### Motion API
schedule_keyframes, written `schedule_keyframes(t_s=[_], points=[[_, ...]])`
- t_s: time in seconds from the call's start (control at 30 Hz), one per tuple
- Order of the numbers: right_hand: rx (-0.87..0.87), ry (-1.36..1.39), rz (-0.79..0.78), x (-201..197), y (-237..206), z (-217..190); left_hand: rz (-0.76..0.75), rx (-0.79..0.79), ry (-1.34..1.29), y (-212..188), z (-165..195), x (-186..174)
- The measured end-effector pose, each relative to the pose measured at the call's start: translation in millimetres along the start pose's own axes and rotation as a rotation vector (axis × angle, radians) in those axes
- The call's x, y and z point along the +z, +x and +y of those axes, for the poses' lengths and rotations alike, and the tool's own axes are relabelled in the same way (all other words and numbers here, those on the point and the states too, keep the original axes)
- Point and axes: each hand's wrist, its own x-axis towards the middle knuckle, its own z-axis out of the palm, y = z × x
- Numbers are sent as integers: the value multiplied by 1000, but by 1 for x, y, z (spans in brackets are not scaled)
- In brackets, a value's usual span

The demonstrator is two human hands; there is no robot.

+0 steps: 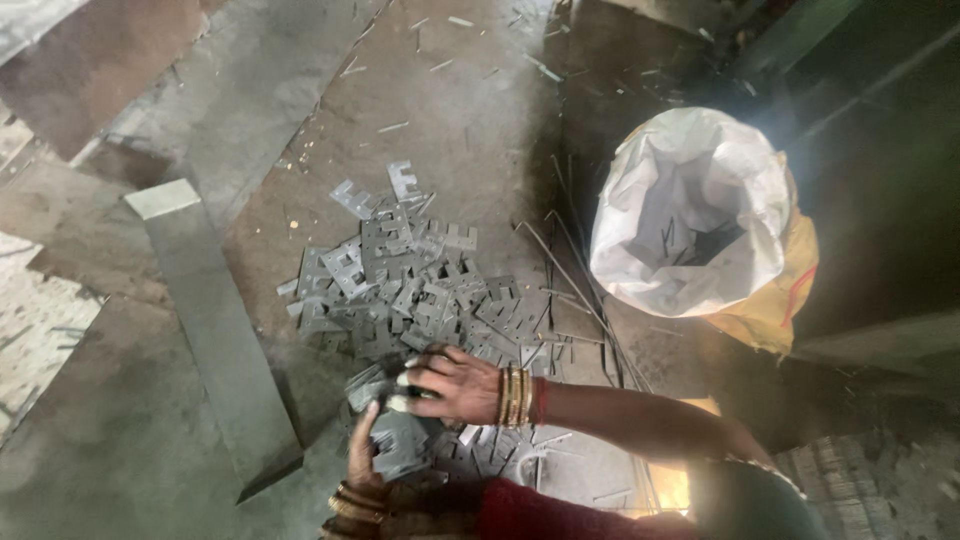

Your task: The person sits on the floor and repeatedly picks up small metal brackets from a pile, aligns them, and stacks them into neat piles on a metal beam. The person handles the brackets one at a time, organizing them into multiple stacks.

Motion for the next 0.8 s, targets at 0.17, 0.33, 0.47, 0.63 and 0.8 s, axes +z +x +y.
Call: schedule_keyframes(t_s=[0.17, 0.33, 0.47, 0.63, 0.8], points=[[329, 183, -208, -12, 29, 10, 112, 209, 172, -8, 36, -4], [588, 393, -597, 14, 64, 18, 117, 401, 490, -26, 119, -7], [533, 484, -460, 66, 87, 15, 189, 579, 1490, -21, 190, -11], [664, 679, -474, 125, 123, -15, 79, 532, 2155, -13, 202, -30], [626, 727, -350, 142, 129, -49, 129, 295, 2318, -12, 194, -28]])
